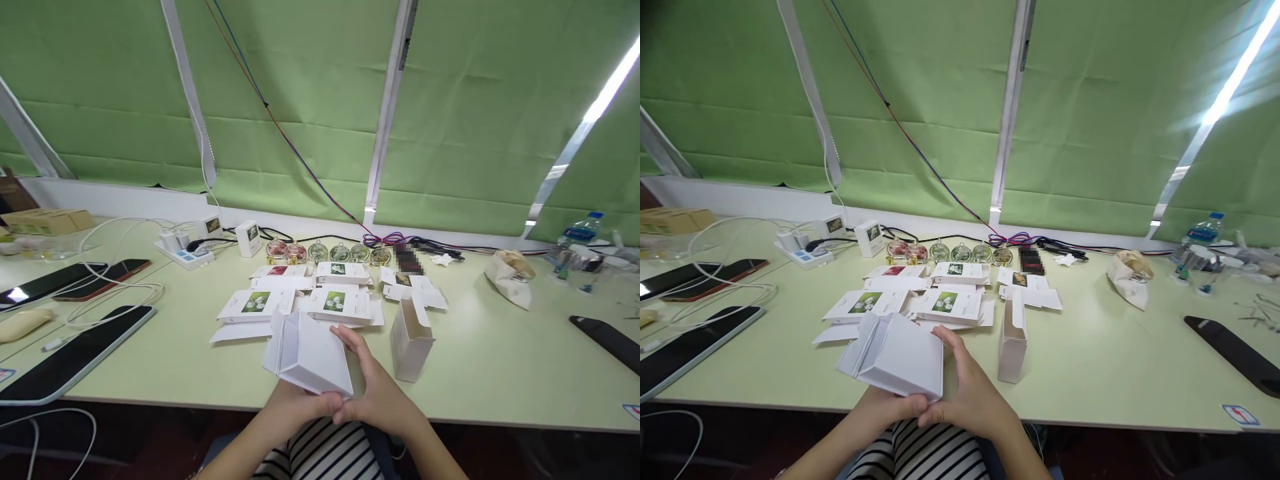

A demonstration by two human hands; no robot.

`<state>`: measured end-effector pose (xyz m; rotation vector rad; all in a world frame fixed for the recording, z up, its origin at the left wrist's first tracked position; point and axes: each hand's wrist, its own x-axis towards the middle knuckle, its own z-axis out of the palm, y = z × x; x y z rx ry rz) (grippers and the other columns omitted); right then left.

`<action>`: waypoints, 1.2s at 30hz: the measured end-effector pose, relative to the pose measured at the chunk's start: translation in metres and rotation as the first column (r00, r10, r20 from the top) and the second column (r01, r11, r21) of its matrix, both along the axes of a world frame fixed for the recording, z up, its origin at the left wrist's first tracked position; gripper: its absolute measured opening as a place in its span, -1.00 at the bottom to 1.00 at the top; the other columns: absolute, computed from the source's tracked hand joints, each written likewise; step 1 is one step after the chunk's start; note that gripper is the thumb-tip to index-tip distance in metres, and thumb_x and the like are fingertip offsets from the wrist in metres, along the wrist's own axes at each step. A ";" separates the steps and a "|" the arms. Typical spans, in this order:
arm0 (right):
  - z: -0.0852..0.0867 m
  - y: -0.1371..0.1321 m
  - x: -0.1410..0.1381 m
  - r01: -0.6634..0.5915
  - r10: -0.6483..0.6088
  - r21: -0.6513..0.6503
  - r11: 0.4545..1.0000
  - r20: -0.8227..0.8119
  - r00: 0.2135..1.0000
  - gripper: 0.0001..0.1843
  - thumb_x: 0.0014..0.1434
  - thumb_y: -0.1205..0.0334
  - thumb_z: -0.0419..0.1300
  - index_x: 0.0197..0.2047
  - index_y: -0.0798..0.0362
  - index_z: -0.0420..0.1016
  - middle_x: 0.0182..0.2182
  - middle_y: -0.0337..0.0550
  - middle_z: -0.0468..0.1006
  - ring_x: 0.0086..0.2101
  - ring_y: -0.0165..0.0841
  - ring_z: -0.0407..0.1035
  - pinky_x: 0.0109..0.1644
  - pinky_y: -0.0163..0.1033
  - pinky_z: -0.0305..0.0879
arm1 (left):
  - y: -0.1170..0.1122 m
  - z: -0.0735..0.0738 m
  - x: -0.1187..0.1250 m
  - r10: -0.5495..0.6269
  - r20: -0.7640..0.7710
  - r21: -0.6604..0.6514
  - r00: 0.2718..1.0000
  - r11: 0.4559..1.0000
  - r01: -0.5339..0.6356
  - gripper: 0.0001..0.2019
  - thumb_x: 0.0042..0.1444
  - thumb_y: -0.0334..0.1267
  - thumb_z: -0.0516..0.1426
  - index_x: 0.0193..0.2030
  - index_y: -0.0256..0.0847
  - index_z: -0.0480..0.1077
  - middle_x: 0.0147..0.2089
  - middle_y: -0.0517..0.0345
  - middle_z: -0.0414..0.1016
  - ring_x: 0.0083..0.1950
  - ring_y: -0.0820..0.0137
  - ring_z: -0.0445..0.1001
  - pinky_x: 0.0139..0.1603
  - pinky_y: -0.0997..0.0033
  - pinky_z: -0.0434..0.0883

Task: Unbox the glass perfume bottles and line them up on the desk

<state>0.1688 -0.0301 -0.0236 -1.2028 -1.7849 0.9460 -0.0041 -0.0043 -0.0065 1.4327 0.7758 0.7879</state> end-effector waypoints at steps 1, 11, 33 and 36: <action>0.002 -0.002 -0.001 0.002 -0.006 0.055 0.998 0.068 0.998 0.17 -0.23 0.03 0.40 0.30 -0.11 -0.25 0.28 -0.04 -0.06 0.24 -0.15 -0.11 0.26 0.00 -0.04 | -0.001 0.000 -0.001 0.026 -0.013 -0.008 1.000 1.000 -0.026 -0.40 -0.28 0.11 0.29 -0.11 -0.22 0.43 -0.11 -0.02 0.52 -0.03 0.04 0.42 0.06 0.07 0.32; 0.067 -0.039 0.045 0.332 -0.642 0.795 0.507 0.092 0.761 -0.56 0.18 0.17 0.03 0.14 -0.14 0.16 0.12 -0.04 0.14 0.13 -0.06 0.04 0.14 0.18 0.03 | -0.007 -0.001 0.000 0.144 -0.006 -0.052 0.990 0.988 -0.144 -0.36 -0.39 0.12 0.30 -0.14 -0.22 0.44 -0.10 -0.06 0.52 -0.01 0.02 0.41 0.08 0.05 0.31; 0.068 -0.042 0.048 0.377 -0.489 0.323 0.868 0.429 0.760 -0.44 0.14 0.06 0.06 0.18 -0.10 0.00 0.21 -0.06 0.03 0.13 -0.17 0.12 -0.01 -0.11 0.36 | -0.011 0.039 0.012 -0.034 -0.006 0.087 0.999 0.996 0.034 -0.47 -0.20 0.03 0.25 -0.06 -0.17 0.43 0.00 -0.06 0.47 0.07 0.04 0.36 0.14 0.04 0.24; 0.068 -0.042 0.040 0.357 -0.468 0.328 0.874 0.380 0.798 -0.41 0.14 0.15 0.07 0.21 -0.10 -0.06 0.21 -0.03 0.01 0.12 -0.15 0.12 0.02 -0.04 0.34 | 0.000 0.064 0.028 -0.096 -0.043 0.237 0.994 0.966 0.103 -0.56 -0.11 -0.04 0.22 -0.07 -0.15 0.42 0.01 0.00 0.46 0.09 0.11 0.35 0.14 0.11 0.26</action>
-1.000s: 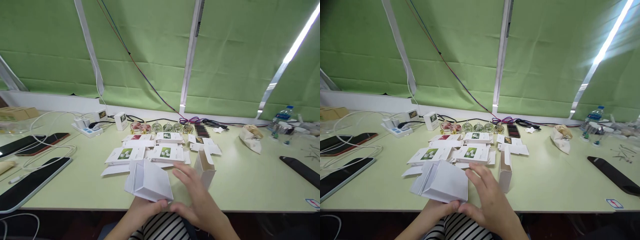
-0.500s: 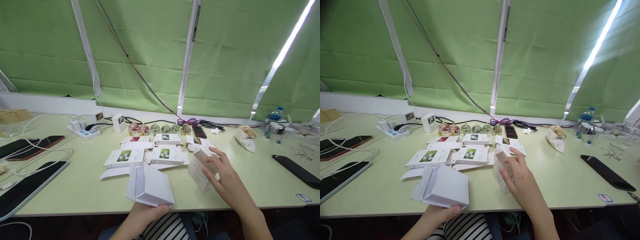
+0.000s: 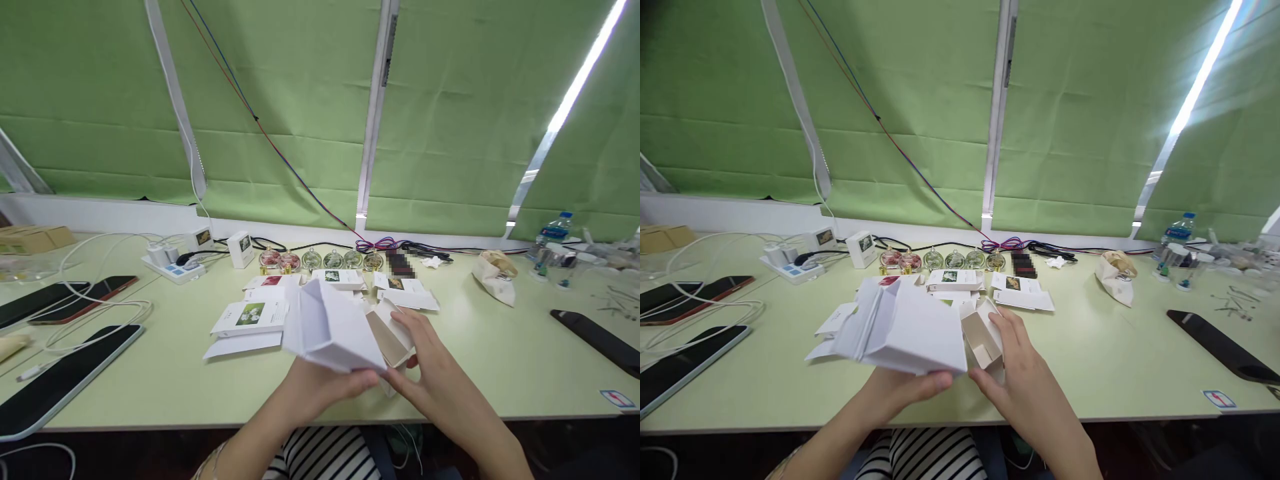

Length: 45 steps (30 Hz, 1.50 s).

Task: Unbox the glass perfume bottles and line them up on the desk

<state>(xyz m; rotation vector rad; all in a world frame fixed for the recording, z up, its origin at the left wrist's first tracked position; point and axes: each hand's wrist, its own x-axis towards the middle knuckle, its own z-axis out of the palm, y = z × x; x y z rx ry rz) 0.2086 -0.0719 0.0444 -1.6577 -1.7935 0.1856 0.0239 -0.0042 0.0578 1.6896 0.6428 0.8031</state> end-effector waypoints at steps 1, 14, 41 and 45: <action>0.000 0.001 -0.002 -0.010 0.010 0.006 1.000 -0.020 1.000 -0.38 0.14 0.18 0.07 0.22 -0.10 -0.08 0.21 -0.02 0.01 0.12 -0.15 0.12 0.02 -0.03 0.34 | 0.005 0.006 0.006 -0.003 -0.030 0.043 1.000 0.999 0.004 -0.58 -0.10 -0.05 0.22 -0.08 -0.16 0.42 0.00 -0.01 0.46 0.07 0.11 0.36 0.11 0.11 0.27; 0.005 0.003 -0.001 -0.039 0.043 0.043 0.998 -0.092 0.995 -0.31 0.07 0.35 0.10 0.23 -0.12 -0.05 0.16 -0.03 0.11 0.07 -0.17 0.21 -0.04 -0.05 0.38 | 0.019 0.009 0.043 0.275 -0.275 0.448 0.921 0.885 -0.130 -0.37 -0.30 -0.05 0.31 -0.06 -0.18 0.23 -0.11 0.05 0.31 -0.04 0.10 0.26 -0.06 0.09 0.27; 0.003 0.002 0.003 -0.016 0.017 0.022 1.000 -0.049 0.999 -0.29 0.09 0.25 0.09 0.25 -0.15 -0.15 0.20 -0.08 0.06 0.09 -0.21 0.20 -0.04 -0.09 0.38 | 0.015 0.023 0.037 0.141 -0.328 0.739 0.934 0.654 0.161 -0.74 0.15 -0.08 0.05 -0.04 -0.03 0.33 0.26 0.13 0.13 0.34 0.15 -0.08 0.27 0.02 0.01; 0.003 0.002 0.005 -0.025 0.026 0.028 0.999 -0.021 0.999 -0.29 0.10 0.24 0.08 0.26 -0.15 -0.16 0.19 -0.08 0.08 0.12 -0.20 0.17 0.06 -0.06 0.31 | 0.017 0.005 0.039 0.049 -0.359 0.623 0.932 0.756 0.200 -0.83 0.16 -0.13 0.04 -0.17 -0.09 0.35 0.21 0.08 0.18 0.28 0.16 0.07 0.20 0.07 0.15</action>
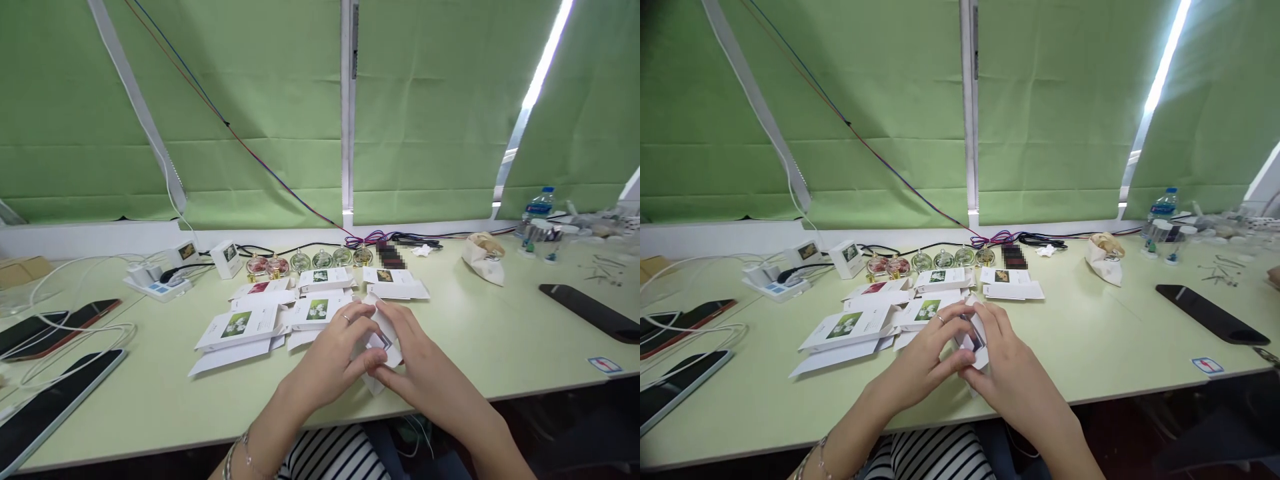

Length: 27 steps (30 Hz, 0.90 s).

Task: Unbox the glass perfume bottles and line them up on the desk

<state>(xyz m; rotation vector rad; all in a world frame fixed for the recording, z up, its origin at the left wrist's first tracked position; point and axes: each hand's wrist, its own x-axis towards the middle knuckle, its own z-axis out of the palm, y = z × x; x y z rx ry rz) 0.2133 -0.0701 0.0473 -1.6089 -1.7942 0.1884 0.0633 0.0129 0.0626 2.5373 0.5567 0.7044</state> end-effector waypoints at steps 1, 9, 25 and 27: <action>0.000 0.000 0.001 -0.004 0.004 -0.004 1.000 -0.001 1.000 -0.29 0.10 0.24 0.09 0.26 -0.15 -0.16 0.19 -0.08 0.08 0.12 -0.20 0.17 0.06 -0.05 0.31 | 0.001 -0.004 0.000 -0.007 0.019 -0.035 1.000 0.999 0.007 -0.84 0.16 -0.14 0.05 -0.17 -0.10 0.34 0.20 0.06 0.19 0.27 0.18 0.09 0.19 0.09 0.17; -0.003 0.002 0.011 0.007 -0.009 -0.031 1.000 -0.067 0.998 -0.33 0.12 0.26 0.07 0.25 -0.15 -0.13 0.15 -0.08 0.13 0.05 -0.24 0.23 -0.03 -0.11 0.39 | 0.009 -0.019 0.007 0.006 0.145 -0.077 0.989 0.997 0.005 -0.90 0.10 -0.31 0.10 -0.24 -0.14 0.24 0.13 0.01 0.19 0.24 0.25 0.14 0.17 0.21 0.23; -0.004 -0.006 0.032 0.154 -0.211 0.242 0.958 0.232 0.950 -0.39 0.14 -0.01 0.06 0.22 -0.09 0.02 0.21 -0.01 0.09 0.07 -0.08 0.23 -0.13 -0.06 0.42 | 0.115 0.026 -0.078 0.557 0.190 0.108 0.808 0.807 -0.581 -0.61 0.21 -0.13 -0.07 0.14 -0.21 0.13 0.19 -0.01 0.25 0.18 0.27 0.25 0.16 0.27 0.24; 0.003 -0.010 0.028 0.136 -0.237 0.367 0.920 0.246 0.940 -0.40 0.14 0.00 0.06 0.21 -0.04 0.06 0.21 -0.01 0.10 0.13 -0.05 0.14 -0.06 -0.02 0.38 | 0.159 0.030 -0.100 0.758 0.025 0.123 0.652 0.645 -0.755 -0.59 0.20 -0.17 -0.09 0.16 -0.25 0.10 0.20 -0.01 0.24 0.17 0.33 0.27 0.10 0.38 0.29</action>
